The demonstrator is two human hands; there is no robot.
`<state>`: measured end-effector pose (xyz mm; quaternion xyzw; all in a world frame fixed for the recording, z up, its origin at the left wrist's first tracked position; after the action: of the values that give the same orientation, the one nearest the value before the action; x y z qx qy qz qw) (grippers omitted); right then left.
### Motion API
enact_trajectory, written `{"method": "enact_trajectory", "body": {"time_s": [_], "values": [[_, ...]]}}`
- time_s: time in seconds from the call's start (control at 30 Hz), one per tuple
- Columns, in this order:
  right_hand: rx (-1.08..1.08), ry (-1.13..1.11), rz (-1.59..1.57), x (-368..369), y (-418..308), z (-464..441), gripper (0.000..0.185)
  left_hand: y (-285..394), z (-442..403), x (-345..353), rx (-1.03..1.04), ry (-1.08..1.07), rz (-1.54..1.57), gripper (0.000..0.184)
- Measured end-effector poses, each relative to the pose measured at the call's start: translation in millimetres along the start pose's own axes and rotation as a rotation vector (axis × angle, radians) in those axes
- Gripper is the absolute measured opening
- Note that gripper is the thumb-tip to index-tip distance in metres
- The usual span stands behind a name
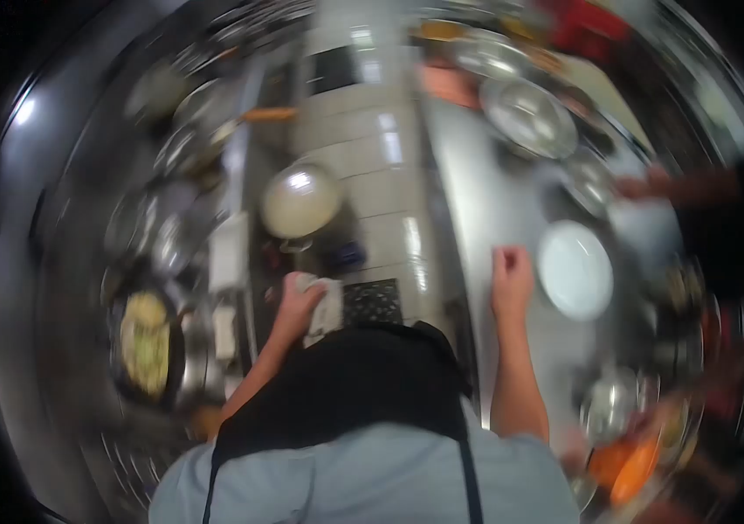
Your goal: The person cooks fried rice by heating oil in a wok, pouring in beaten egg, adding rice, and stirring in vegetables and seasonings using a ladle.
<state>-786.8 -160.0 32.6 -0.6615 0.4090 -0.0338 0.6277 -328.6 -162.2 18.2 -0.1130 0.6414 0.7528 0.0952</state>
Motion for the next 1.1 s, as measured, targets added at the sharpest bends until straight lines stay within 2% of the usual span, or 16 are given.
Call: {"method": "enact_trajectory", "body": {"time_s": [0.07, 0.1, 0.17, 0.23, 0.3, 0.37, 0.47, 0.57, 0.6, 0.63, 0.67, 0.7, 0.8, 0.9, 0.93, 1.1], "values": [[0.016, -0.286, -0.216, 71, -36, 23, 0.018, -10, 12, -29, -0.009, 0.074, 0.059, 0.038], [0.085, -0.553, -0.222, 122, -23, 35, 0.023, -29, 24, -28, -0.260, 0.094, 0.604, 0.038], [0.124, -0.923, -0.308, 190, -86, 80, 0.023, -44, 41, -50, -0.313, 0.089, 0.955, 0.040], [0.035, -1.206, -0.350, 244, -151, 120, 0.024, -64, 67, -77, -0.404, 0.150, 1.244, 0.042], [-0.216, -1.298, -0.336, 305, -200, 144, 0.029, -75, 92, -103, -0.394, 0.164, 1.479, 0.045], [-0.277, -1.358, -0.428, 354, -267, 168, 0.032, -76, 121, -136, -0.285, 0.160, 1.649, 0.049], [-0.563, -1.408, -0.405, 418, -360, 219, 0.040, -91, 158, -175, -0.215, 0.332, 1.732, 0.052], [0.074, -1.811, -0.085, 510, -345, 297, 0.049, -97, 185, -205, -0.247, 0.560, 1.747, 0.053], [0.154, -1.965, 0.005, 539, -325, 332, 0.054, -104, 191, -213, -0.259, 0.619, 1.737, 0.053], [0.397, -2.119, -0.031, 534, -328, 369, 0.052, -111, 197, -220, -0.277, 0.676, 1.724, 0.053], [0.519, -2.247, 0.022, 531, -333, 400, 0.050, -121, 196, -227, -0.246, 0.778, 1.774, 0.049], [0.654, -2.363, 0.084, 523, -340, 426, 0.048, -121, 196, -234, -0.219, 0.760, 1.803, 0.048], [0.207, -2.299, 0.065, 514, -373, 444, 0.038, -139, 196, -253, -0.101, 0.645, 1.951, 0.041], [-0.388, -1.975, 0.021, 506, -400, 398, 0.030, -155, 201, -272, -0.133, 0.826, 1.968, 0.042], [-0.491, -1.901, 0.005, 489, -419, 377, 0.029, -163, 197, -277, -0.045, 0.762, 2.018, 0.042], [-1.035, -1.607, -0.023, 435, -484, 271, 0.050, -166, 184, -310, -0.045, 0.827, 1.929, 0.050]]}}
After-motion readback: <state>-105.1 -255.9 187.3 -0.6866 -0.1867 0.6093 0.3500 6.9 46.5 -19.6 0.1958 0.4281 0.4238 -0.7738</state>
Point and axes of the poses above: each hand's wrist, its own z-axis away from the middle knuckle, its own x-axis out of the palm, y = z × x, the point moved 8 cm from there along -z, towards the middle knuckle, and after that the axes turned 2 degrees about y, right-handed, at the moved point
